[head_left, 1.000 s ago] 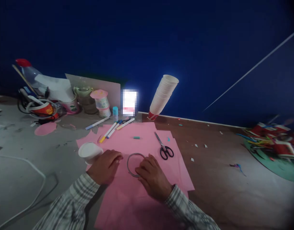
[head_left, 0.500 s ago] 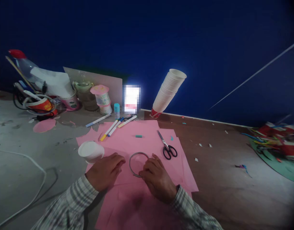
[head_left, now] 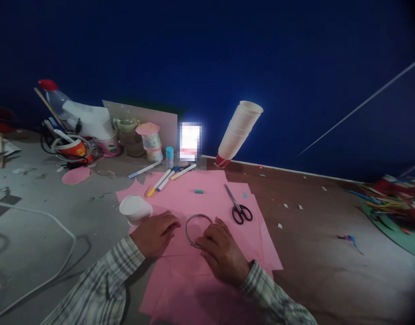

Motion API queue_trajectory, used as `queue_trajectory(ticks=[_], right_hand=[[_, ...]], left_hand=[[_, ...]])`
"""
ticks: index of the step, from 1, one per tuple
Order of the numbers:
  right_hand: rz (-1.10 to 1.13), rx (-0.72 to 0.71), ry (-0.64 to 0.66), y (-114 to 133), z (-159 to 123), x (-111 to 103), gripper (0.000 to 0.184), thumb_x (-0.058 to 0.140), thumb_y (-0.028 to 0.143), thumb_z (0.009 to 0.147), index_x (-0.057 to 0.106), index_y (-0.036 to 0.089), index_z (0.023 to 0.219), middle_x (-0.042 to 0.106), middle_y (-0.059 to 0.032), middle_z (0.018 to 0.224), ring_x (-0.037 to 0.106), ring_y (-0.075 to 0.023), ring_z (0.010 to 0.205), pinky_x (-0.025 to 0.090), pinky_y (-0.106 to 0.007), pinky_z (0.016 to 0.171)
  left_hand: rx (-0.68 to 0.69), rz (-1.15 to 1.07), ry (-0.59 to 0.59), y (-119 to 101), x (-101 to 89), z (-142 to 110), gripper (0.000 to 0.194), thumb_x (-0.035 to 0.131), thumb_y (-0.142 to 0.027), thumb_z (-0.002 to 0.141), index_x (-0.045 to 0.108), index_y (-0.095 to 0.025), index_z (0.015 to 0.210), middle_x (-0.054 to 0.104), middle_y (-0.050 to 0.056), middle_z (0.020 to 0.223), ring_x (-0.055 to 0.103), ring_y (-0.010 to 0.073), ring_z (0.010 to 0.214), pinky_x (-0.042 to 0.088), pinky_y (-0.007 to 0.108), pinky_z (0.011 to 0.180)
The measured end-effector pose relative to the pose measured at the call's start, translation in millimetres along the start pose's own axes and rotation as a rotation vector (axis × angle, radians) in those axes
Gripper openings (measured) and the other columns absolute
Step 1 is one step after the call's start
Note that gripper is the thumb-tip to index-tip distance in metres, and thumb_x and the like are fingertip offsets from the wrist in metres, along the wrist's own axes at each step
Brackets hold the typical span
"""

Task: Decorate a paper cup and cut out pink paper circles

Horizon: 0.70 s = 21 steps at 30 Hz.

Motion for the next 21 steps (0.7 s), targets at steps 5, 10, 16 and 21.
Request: queue_trajectory(ticks=[5, 10, 16, 21], right_hand=[[0.016, 0.101, -0.141, -11.4, -4.0, -0.8, 0.043, 0.057, 0.028, 0.082, 0.052, 0.020, 0.124, 0.055, -0.0130, 0.119, 0.050, -0.0302, 0.117, 0.041, -0.058, 0.103], [-0.098, 0.148, -0.130, -20.3, -7.2, 12.4, 0.086, 0.065, 0.056, 0.076, 0.034, 0.013, 0.143, 0.047, -0.0222, 0.139, 0.032, -0.0417, 0.138, 0.036, -0.066, 0.105], [-0.112, 0.149, -0.095, -15.2, -6.3, 21.4, 0.086, 0.068, 0.053, 0.076, 0.035, 0.012, 0.144, 0.049, -0.0228, 0.140, 0.031, -0.0406, 0.140, 0.032, -0.066, 0.108], [-0.117, 0.133, -0.104, -10.2, -4.7, 21.9, 0.086, 0.066, 0.051, 0.077, 0.031, 0.012, 0.145, 0.043, -0.0229, 0.145, 0.031, -0.0405, 0.140, 0.033, -0.066, 0.108]], left_hand=[[-0.012, -0.007, 0.008, 0.5, -3.6, -0.8, 0.023, 0.047, -0.017, 0.077, 0.061, -0.018, 0.095, 0.063, 0.006, 0.092, 0.059, 0.0194, 0.078, 0.045, 0.032, 0.073], [-0.028, -0.015, -0.006, 1.3, -2.9, 0.3, 0.026, 0.048, -0.016, 0.073, 0.061, -0.019, 0.095, 0.064, 0.005, 0.090, 0.058, 0.0187, 0.077, 0.044, 0.031, 0.072], [-0.023, -0.027, -0.032, 3.5, -1.5, 1.0, 0.024, 0.049, -0.016, 0.074, 0.062, -0.020, 0.095, 0.063, 0.003, 0.084, 0.058, 0.0177, 0.076, 0.044, 0.030, 0.070], [-0.012, -0.072, -0.036, 4.4, -5.1, 1.2, 0.025, 0.045, -0.014, 0.078, 0.062, -0.019, 0.096, 0.066, 0.004, 0.088, 0.060, 0.0177, 0.079, 0.045, 0.030, 0.074]])
Point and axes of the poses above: each hand's wrist, its own z-axis towards the middle knuckle, its own x-axis out of the palm, y = z × x, the point moved 2 cm from there along z, towards the middle knuckle
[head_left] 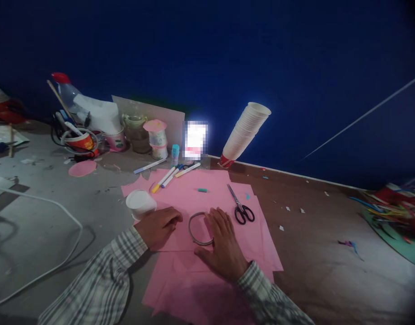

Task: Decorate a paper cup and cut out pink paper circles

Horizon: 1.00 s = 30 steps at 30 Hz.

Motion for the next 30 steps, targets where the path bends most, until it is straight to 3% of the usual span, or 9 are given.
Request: queue_trajectory(ticks=[6, 13, 20, 24, 30], right_hand=[[0.000, 0.009, -0.002, 0.4, 1.5, -0.9, 0.083, 0.066, 0.049, 0.079, 0.032, 0.013, 0.145, 0.052, -0.0209, 0.137, 0.034, -0.0416, 0.138, 0.031, -0.068, 0.107], [0.020, 0.026, 0.045, -1.5, 3.8, -0.9, 0.077, 0.069, 0.040, 0.078, 0.037, 0.012, 0.141, 0.053, -0.0218, 0.136, 0.042, -0.0410, 0.132, 0.034, -0.066, 0.107], [0.008, 0.020, 0.059, -1.9, 4.9, -2.7, 0.073, 0.068, 0.037, 0.077, 0.039, 0.009, 0.139, 0.054, -0.0228, 0.134, 0.045, -0.0396, 0.129, 0.034, -0.066, 0.107], [-0.002, 0.016, 0.046, -4.0, 3.6, -1.8, 0.073, 0.067, 0.038, 0.077, 0.038, 0.011, 0.139, 0.055, -0.0222, 0.134, 0.046, -0.0381, 0.129, 0.034, -0.065, 0.107], [-0.009, 0.026, 0.034, -4.3, 3.0, -3.0, 0.072, 0.067, 0.035, 0.078, 0.037, 0.013, 0.140, 0.056, -0.0217, 0.133, 0.049, -0.0378, 0.127, 0.033, -0.065, 0.107]], left_hand=[[-0.005, 0.073, 0.066, -4.2, -6.2, -7.1, 0.022, 0.053, -0.020, 0.075, 0.062, -0.018, 0.095, 0.065, 0.004, 0.091, 0.060, 0.0182, 0.079, 0.045, 0.030, 0.073], [0.025, 0.394, 0.087, -12.3, -3.5, -18.9, 0.043, 0.075, -0.032, 0.067, 0.060, -0.019, 0.104, 0.065, 0.009, 0.106, 0.055, 0.0301, 0.100, 0.040, 0.044, 0.087], [0.000, 0.489, 0.085, -15.7, 0.8, -15.3, 0.017, 0.068, -0.021, 0.071, 0.060, -0.019, 0.086, 0.066, 0.007, 0.096, 0.054, 0.0272, 0.091, 0.037, 0.045, 0.084], [-0.008, 0.518, 0.074, -13.9, 2.4, -14.3, 0.013, 0.064, -0.018, 0.070, 0.061, -0.018, 0.082, 0.065, 0.009, 0.097, 0.054, 0.0274, 0.090, 0.037, 0.044, 0.081], [-0.039, 0.466, 0.110, -19.4, 0.0, -12.1, 0.009, 0.054, -0.019, 0.081, 0.062, -0.017, 0.085, 0.068, 0.010, 0.098, 0.059, 0.0292, 0.094, 0.036, 0.046, 0.084]])
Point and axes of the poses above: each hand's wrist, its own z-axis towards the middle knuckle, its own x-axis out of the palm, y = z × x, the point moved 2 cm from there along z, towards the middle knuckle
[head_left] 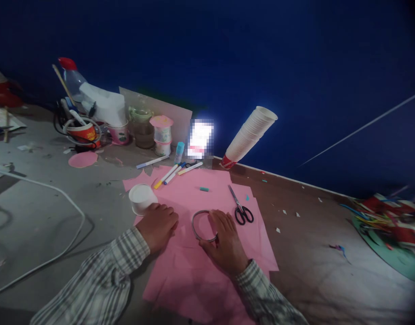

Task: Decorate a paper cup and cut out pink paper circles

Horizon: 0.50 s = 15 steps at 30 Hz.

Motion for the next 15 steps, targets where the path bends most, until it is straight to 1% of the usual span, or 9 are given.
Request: queue_trajectory(ticks=[2, 5, 9, 13, 15], right_hand=[[-0.005, -0.002, -0.014, -0.5, 0.0, -1.0, 0.070, 0.066, 0.036, 0.078, 0.039, 0.013, 0.139, 0.057, -0.0216, 0.131, 0.051, -0.0376, 0.125, 0.033, -0.065, 0.107], [0.003, -0.026, -0.050, -0.9, -0.1, -2.9, 0.072, 0.066, 0.043, 0.079, 0.039, 0.015, 0.139, 0.059, -0.0205, 0.129, 0.054, -0.0372, 0.122, 0.035, -0.067, 0.105], [0.015, -0.033, -0.077, 1.2, 0.0, -5.7, 0.076, 0.067, 0.049, 0.078, 0.040, 0.014, 0.139, 0.059, -0.0209, 0.128, 0.054, -0.0372, 0.122, 0.034, -0.066, 0.106], [0.019, -0.043, -0.074, 5.2, -0.4, -8.3, 0.077, 0.070, 0.049, 0.075, 0.043, 0.011, 0.136, 0.061, -0.0210, 0.126, 0.055, -0.0367, 0.120, 0.034, -0.066, 0.106], [0.020, -0.039, -0.061, 6.4, -1.2, -8.8, 0.074, 0.069, 0.048, 0.076, 0.044, 0.012, 0.135, 0.061, -0.0206, 0.126, 0.055, -0.0362, 0.120, 0.034, -0.067, 0.106]], left_hand=[[-0.011, -0.045, 0.033, -2.7, -2.7, 0.9, 0.011, 0.052, -0.018, 0.082, 0.062, -0.018, 0.087, 0.070, 0.009, 0.093, 0.061, 0.0283, 0.092, 0.034, 0.046, 0.086], [-0.041, -0.079, 0.062, -5.6, -4.3, 2.1, 0.009, 0.054, -0.020, 0.082, 0.061, -0.019, 0.086, 0.073, 0.008, 0.086, 0.064, 0.0256, 0.086, 0.033, 0.045, 0.088], [-0.048, -0.089, 0.036, -5.6, 0.5, 3.8, 0.008, 0.056, -0.025, 0.082, 0.060, -0.021, 0.087, 0.074, 0.005, 0.079, 0.065, 0.0225, 0.077, 0.033, 0.043, 0.088], [-0.033, -0.130, 0.005, -4.3, 7.7, 5.5, 0.011, 0.055, -0.023, 0.082, 0.058, -0.020, 0.092, 0.074, 0.005, 0.080, 0.066, 0.0228, 0.078, 0.033, 0.043, 0.089], [-0.038, -0.151, 0.006, -4.1, 9.2, 6.1, 0.011, 0.055, -0.022, 0.082, 0.058, -0.020, 0.092, 0.074, 0.004, 0.079, 0.065, 0.0223, 0.077, 0.032, 0.042, 0.090]])
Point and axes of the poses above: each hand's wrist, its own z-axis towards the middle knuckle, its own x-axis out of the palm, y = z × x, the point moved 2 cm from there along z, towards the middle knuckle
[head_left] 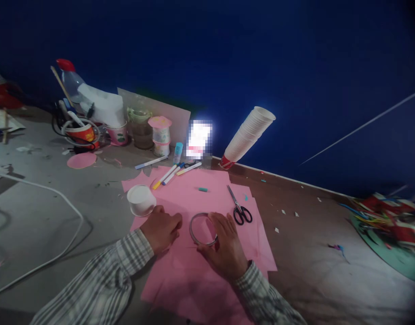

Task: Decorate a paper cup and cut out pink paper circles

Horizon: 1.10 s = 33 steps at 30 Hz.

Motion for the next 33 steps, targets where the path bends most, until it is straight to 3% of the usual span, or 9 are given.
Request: queue_trajectory(ticks=[7, 20, 29, 33], right_hand=[[0.009, 0.023, 0.063, 0.7, -2.8, 3.0, 0.067, 0.072, 0.044, 0.074, 0.048, 0.014, 0.129, 0.060, -0.0196, 0.126, 0.055, -0.0374, 0.119, 0.036, -0.066, 0.105], [0.079, 0.025, 0.004, -2.6, -0.3, 0.5, 0.068, 0.077, 0.041, 0.070, 0.051, 0.014, 0.127, 0.060, -0.0188, 0.122, 0.056, -0.0359, 0.114, 0.051, -0.056, 0.094], [0.083, 0.072, 0.015, -13.9, 0.3, 4.6, 0.068, 0.077, 0.041, 0.071, 0.053, 0.014, 0.128, 0.060, -0.0201, 0.126, 0.056, -0.0371, 0.118, 0.050, -0.058, 0.097], [0.101, 0.096, 0.055, -20.3, -0.7, 5.9, 0.069, 0.074, 0.050, 0.072, 0.053, 0.018, 0.129, 0.060, -0.0175, 0.130, 0.054, -0.0377, 0.121, 0.046, -0.059, 0.100]], left_hand=[[-0.035, -0.014, 0.024, 0.6, -3.1, 0.8, 0.010, 0.054, -0.022, 0.081, 0.057, -0.022, 0.091, 0.073, 0.001, 0.080, 0.062, 0.0219, 0.081, 0.032, 0.040, 0.090], [-0.029, -0.018, 0.037, -1.2, -7.7, -1.3, 0.010, 0.056, -0.025, 0.081, 0.057, -0.022, 0.091, 0.073, 0.001, 0.084, 0.061, 0.0212, 0.081, 0.031, 0.039, 0.090], [-0.007, -0.056, 0.048, 2.5, -6.1, 0.0, 0.012, 0.056, -0.023, 0.078, 0.056, -0.021, 0.090, 0.072, 0.000, 0.078, 0.060, 0.0184, 0.073, 0.031, 0.038, 0.090], [-0.012, -0.064, 0.040, 4.6, -5.2, 1.0, 0.013, 0.056, -0.026, 0.078, 0.056, -0.022, 0.090, 0.072, 0.000, 0.077, 0.059, 0.0185, 0.074, 0.031, 0.037, 0.088]])
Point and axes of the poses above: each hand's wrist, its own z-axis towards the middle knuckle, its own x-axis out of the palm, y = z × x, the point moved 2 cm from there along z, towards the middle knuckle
